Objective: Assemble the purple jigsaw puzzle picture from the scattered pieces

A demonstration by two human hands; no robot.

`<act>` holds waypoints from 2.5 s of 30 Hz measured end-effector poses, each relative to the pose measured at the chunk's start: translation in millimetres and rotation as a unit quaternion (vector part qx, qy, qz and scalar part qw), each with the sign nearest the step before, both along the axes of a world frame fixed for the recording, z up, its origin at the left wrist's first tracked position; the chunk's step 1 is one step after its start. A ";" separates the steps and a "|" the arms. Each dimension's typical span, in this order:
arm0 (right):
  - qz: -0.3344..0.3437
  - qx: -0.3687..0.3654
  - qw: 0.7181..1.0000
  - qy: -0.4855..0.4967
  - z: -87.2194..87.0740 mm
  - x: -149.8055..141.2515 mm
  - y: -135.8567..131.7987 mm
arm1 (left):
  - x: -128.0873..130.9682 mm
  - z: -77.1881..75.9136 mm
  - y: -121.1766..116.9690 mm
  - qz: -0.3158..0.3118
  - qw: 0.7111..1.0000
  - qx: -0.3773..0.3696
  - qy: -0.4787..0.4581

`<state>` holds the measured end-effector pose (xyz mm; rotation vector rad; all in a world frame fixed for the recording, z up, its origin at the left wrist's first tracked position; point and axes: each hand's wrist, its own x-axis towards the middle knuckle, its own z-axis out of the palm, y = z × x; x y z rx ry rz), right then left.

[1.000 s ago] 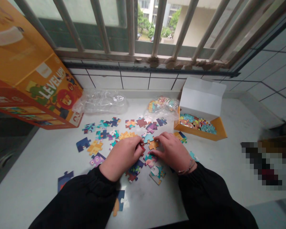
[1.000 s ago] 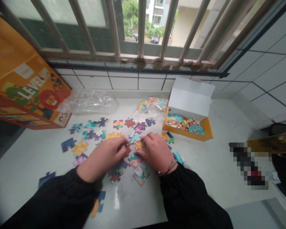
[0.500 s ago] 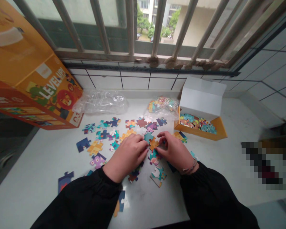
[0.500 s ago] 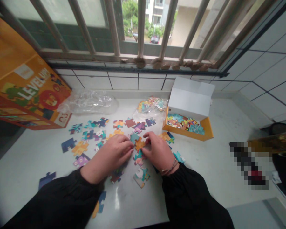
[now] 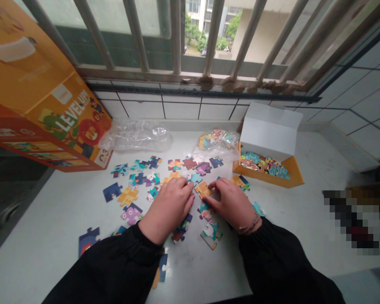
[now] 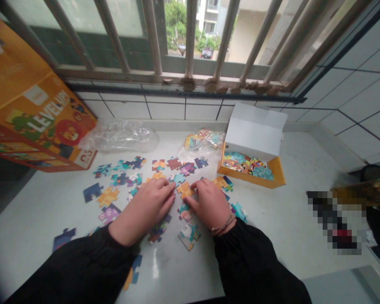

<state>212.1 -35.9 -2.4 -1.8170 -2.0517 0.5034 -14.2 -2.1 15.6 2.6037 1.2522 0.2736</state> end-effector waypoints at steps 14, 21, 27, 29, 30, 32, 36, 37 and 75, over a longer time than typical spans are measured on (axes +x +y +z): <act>0.050 0.067 0.993 0.088 14.5 5.0 2.1 | 0.4 -1.3 -0.9 -0.070 0.995 -0.038 -0.065; -0.089 0.116 0.989 -0.012 18.9 42.4 0.8 | 0.6 -2.0 0.8 -0.099 0.992 -0.019 -0.077; -0.137 0.040 0.980 -0.139 6.4 68.1 -2.7 | 1.7 -1.1 0.4 -0.083 0.994 0.001 -0.068; -0.123 0.041 0.981 -0.146 4.5 66.4 -2.7 | 2.6 -3.5 -0.6 -0.101 0.991 0.004 -0.083; -0.119 0.041 0.981 -0.149 4.6 64.8 -2.7 | 3.2 -5.0 -1.3 -0.110 0.990 0.003 -0.088; -0.115 0.042 0.981 -0.152 6.0 61.4 -2.5 | 4.2 -7.8 -2.3 -0.123 0.988 0.000 -0.090; -0.128 0.071 0.984 -0.100 12.1 55.0 -2.6 | 5.0 -10.2 -2.8 -0.112 0.991 -0.004 -0.070; -0.133 0.076 0.986 -0.063 14.1 53.0 -2.8 | 5.0 -10.1 -2.6 -0.106 0.992 -0.004 -0.066; -0.044 0.041 0.998 0.013 14.4 32.1 -1.5 | -32.6 -4.3 18.1 0.185 0.981 0.050 0.027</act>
